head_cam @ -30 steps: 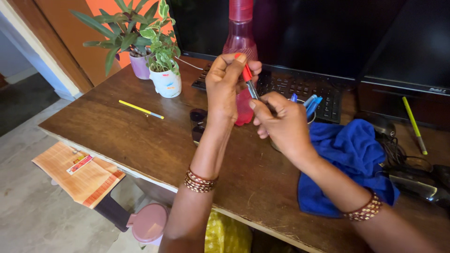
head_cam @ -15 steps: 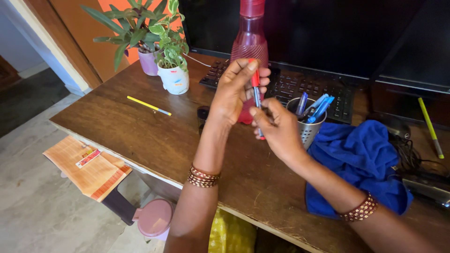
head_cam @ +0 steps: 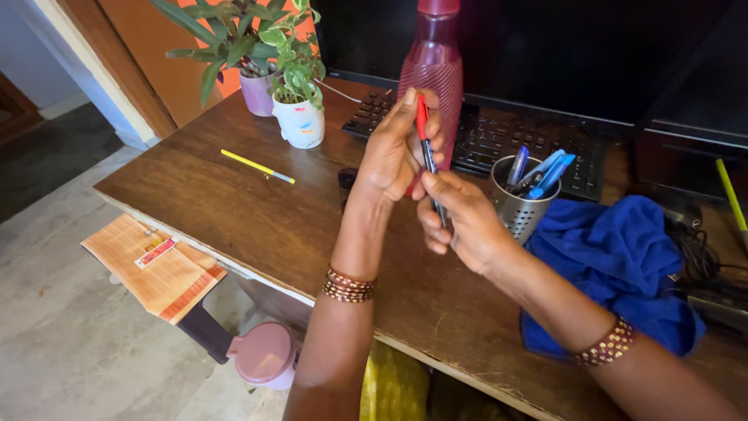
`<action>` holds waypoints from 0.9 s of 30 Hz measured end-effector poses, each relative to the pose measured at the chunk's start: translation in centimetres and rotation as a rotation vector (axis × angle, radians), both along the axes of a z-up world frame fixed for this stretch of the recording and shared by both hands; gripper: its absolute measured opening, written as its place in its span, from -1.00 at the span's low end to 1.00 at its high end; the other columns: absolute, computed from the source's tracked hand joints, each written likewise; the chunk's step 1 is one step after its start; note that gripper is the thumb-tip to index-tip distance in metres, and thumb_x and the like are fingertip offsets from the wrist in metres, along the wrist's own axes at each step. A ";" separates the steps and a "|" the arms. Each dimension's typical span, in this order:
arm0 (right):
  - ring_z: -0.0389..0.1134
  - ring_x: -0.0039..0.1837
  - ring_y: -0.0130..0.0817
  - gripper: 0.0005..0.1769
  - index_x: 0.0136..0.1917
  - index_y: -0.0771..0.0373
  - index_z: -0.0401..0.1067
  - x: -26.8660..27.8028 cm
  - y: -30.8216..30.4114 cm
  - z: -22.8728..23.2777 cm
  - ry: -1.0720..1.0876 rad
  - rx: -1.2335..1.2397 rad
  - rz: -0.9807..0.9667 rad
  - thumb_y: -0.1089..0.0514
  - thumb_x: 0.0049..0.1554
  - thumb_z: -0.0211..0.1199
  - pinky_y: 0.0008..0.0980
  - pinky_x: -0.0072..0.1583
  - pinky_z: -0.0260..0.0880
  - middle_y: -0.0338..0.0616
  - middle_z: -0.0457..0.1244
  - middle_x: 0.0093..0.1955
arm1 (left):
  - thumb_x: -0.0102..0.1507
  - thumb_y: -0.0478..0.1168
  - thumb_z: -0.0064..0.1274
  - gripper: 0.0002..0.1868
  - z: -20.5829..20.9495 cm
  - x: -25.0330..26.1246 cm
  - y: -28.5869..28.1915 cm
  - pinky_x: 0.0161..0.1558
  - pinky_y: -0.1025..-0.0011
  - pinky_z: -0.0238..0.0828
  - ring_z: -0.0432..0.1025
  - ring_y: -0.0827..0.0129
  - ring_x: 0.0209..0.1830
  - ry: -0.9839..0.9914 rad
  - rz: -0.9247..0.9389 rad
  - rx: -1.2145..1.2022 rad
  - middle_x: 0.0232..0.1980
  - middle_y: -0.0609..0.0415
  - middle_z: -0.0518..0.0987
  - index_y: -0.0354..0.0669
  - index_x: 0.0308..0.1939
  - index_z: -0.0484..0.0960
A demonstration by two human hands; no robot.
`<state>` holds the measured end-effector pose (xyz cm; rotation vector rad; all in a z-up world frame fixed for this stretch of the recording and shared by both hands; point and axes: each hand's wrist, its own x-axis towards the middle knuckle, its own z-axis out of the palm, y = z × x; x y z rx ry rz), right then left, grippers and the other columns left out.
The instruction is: The person organizes a cluttered desk by moving a mug, notebook, and water bottle, then wipes the surface with a blue cloth. They remove pens and markers from a metal holder, wipe the holder, and place the writing instruments back on the desk.
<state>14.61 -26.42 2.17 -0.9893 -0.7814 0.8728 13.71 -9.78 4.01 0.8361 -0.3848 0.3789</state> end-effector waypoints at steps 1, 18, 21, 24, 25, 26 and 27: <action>0.03 -0.44 -0.53 -0.66 -0.02 0.23 0.31 0.3 0.3 -0.3 -0.016 -0.005 -0.023 -0.10 0.34 0.06 -0.46 -0.39 0.11 -0.31 0.09 -0.40 | 0.50 0.06 -0.20 -0.63 -0.1 0.4 0.1 -0.37 0.45 0.33 0.31 0.41 -0.40 0.025 0.066 0.002 -0.38 0.13 0.37 -0.18 0.02 0.45; -0.12 -0.51 -0.61 -0.72 -0.20 0.07 0.24 -0.3 6.3 -2.1 -0.117 -0.280 -0.386 -0.05 0.31 0.04 -0.49 -0.48 -0.19 -0.43 -0.01 -0.46 | 0.47 0.07 -0.28 -0.62 -3.8 5.5 5.0 -0.62 0.47 0.16 0.21 0.46 -0.61 0.347 0.496 -0.080 -0.54 0.18 0.31 -0.15 -0.19 0.42; -0.07 -0.50 -0.60 -0.72 -0.21 0.10 0.26 -0.1 6.7 -2.7 -0.178 -0.267 -0.458 -0.03 0.30 0.04 -0.47 -0.48 -0.14 -0.41 0.02 -0.45 | 0.47 0.06 -0.28 -0.62 -4.1 6.0 5.0 -0.63 0.46 0.16 0.21 0.46 -0.62 0.348 0.488 -0.107 -0.55 0.18 0.31 -0.15 -0.20 0.42; -0.01 -0.48 -0.57 -0.71 -0.21 0.13 0.32 0.3 6.9 -3.7 -0.280 -0.259 -0.536 -0.01 0.29 0.03 -0.43 -0.45 -0.07 -0.38 0.08 -0.44 | 0.48 0.05 -0.29 -0.62 -4.7 6.6 5.3 -0.64 0.45 0.15 0.21 0.45 -0.64 0.352 0.492 -0.135 -0.56 0.17 0.30 -0.15 -0.21 0.42; 0.01 -0.47 -0.55 -0.71 -0.21 0.14 0.35 0.5 7.0 -4.1 -0.320 -0.260 -0.563 -0.01 0.29 0.02 -0.42 -0.44 -0.05 -0.36 0.11 -0.44 | 0.48 0.05 -0.29 -0.62 -5.1 7.0 5.6 -0.65 0.44 0.14 0.21 0.45 -0.64 0.350 0.499 -0.140 -0.57 0.17 0.30 -0.15 -0.22 0.42; 0.04 -0.43 -0.53 -0.69 -0.21 0.17 0.35 0.8 7.2 -4.6 -0.373 -0.221 -0.585 -0.01 0.30 0.04 -0.40 -0.39 0.00 -0.34 0.12 -0.43 | 0.48 0.05 -0.30 -0.61 -5.7 7.5 6.0 -0.66 0.44 0.13 0.20 0.44 -0.65 0.348 0.507 -0.144 -0.57 0.17 0.30 -0.16 -0.22 0.41; 0.07 -0.40 -0.52 -0.68 -0.20 0.20 0.34 1.3 7.4 -5.2 -0.428 -0.183 -0.606 -0.01 0.31 0.06 -0.39 -0.35 0.05 -0.32 0.13 -0.41 | 0.47 0.05 -0.28 -0.61 -6.4 8.1 6.5 -0.66 0.43 0.14 0.20 0.44 -0.66 0.343 0.515 -0.139 -0.58 0.17 0.30 -0.16 -0.23 0.42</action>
